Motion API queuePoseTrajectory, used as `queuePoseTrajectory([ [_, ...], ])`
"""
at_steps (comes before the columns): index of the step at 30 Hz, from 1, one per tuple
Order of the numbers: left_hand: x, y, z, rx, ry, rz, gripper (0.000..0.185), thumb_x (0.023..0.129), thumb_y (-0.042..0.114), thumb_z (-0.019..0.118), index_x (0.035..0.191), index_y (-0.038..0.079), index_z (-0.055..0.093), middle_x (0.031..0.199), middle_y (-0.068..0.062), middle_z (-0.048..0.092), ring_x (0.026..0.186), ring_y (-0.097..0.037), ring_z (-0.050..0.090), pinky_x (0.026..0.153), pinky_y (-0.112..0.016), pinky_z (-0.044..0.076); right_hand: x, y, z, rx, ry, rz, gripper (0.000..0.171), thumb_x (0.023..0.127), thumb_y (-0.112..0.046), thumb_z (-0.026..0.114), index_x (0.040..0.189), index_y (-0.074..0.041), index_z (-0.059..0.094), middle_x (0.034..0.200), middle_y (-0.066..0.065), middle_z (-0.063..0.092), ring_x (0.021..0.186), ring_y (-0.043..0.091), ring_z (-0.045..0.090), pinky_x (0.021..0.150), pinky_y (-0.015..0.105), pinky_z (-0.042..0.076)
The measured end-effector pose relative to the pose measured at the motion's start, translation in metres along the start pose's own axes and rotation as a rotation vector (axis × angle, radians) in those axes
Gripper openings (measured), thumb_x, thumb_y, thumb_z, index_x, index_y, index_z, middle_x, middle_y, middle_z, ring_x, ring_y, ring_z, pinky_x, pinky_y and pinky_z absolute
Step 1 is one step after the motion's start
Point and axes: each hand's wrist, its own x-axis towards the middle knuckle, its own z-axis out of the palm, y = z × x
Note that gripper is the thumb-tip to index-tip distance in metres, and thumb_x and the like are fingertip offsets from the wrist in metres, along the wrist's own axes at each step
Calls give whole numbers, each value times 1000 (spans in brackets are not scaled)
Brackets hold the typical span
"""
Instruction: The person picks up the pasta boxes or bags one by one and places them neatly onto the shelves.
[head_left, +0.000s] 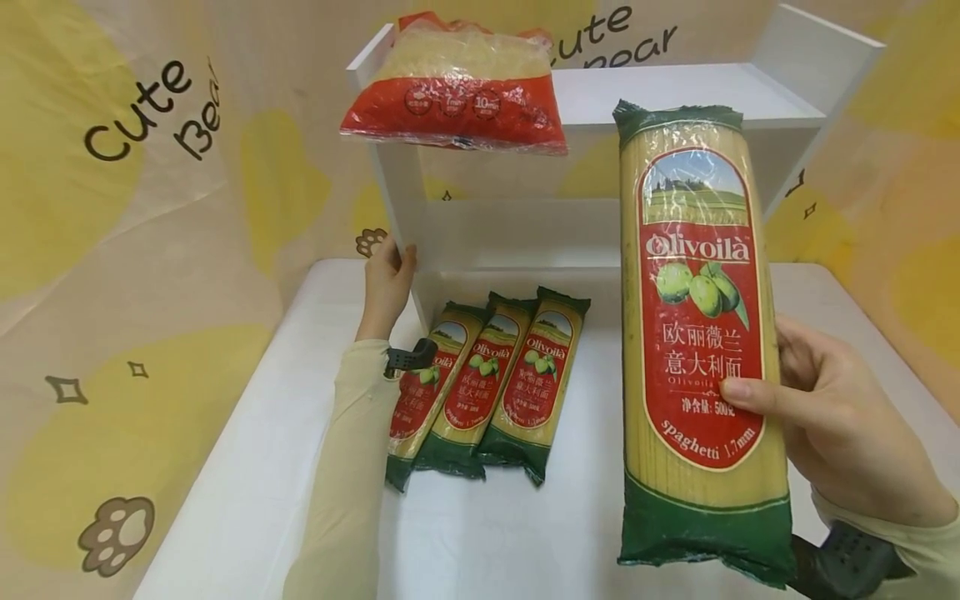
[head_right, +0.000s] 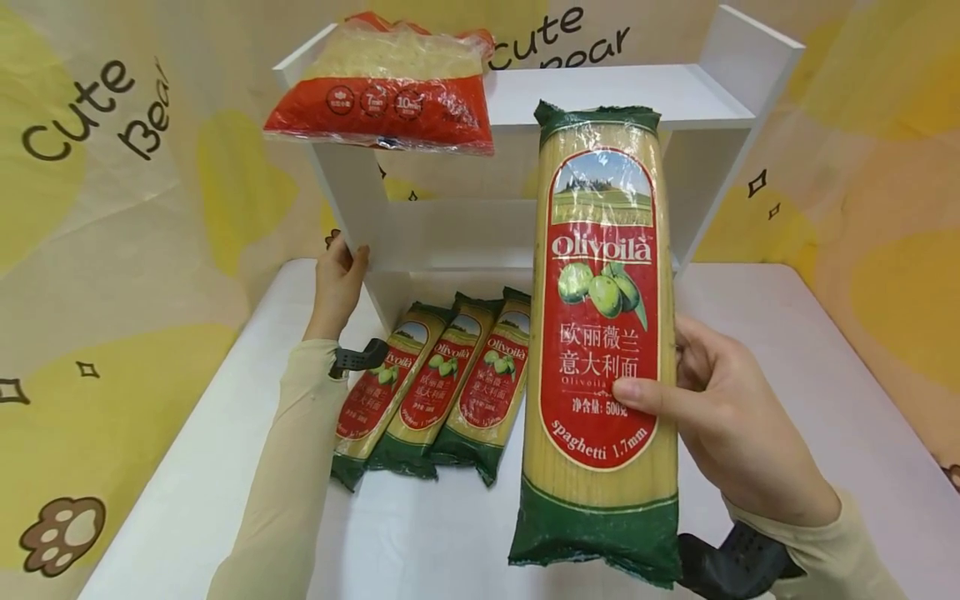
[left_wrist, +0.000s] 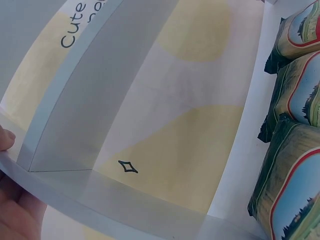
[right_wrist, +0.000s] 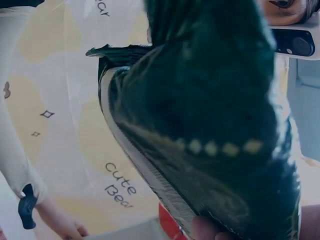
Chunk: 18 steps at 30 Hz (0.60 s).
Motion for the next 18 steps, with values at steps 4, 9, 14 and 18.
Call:
queuePoseTrajectory([
  [4, 0, 0, 0, 7, -3, -5, 31, 98, 5, 48, 127, -2, 54, 123, -24, 57, 108, -35, 59, 87, -46, 49, 7, -10, 0, 26, -35, 15, 42, 98, 3, 39, 139, -2, 32, 124, 18, 58, 98, 34, 64, 75, 49, 52],
  [9, 0, 1, 0, -2, -6, -7, 32, 98, 5, 48, 128, -3, 53, 122, -26, 57, 107, -36, 59, 86, -47, 49, 22, -27, 0, 62, -64, 22, 35, 99, 0, 37, 134, 3, 37, 117, 20, 61, 91, 38, 65, 71, 52, 51],
  [14, 0, 1, 0, -4, -10, 3, 32, 98, 6, 48, 128, -2, 53, 121, -25, 58, 105, -36, 60, 84, -47, 49, 39, -39, 2, 144, -79, -14, 33, 99, 1, 36, 131, 3, 40, 113, 21, 63, 89, 38, 66, 70, 51, 50],
  [18, -1, 0, -1, 34, -8, 15, 34, 98, 7, 47, 131, 0, 52, 122, -25, 58, 105, -36, 60, 84, -47, 49, 55, -47, 4, 250, -139, -35, 32, 99, 3, 32, 131, 4, 38, 112, 24, 63, 90, 39, 66, 72, 49, 50],
])
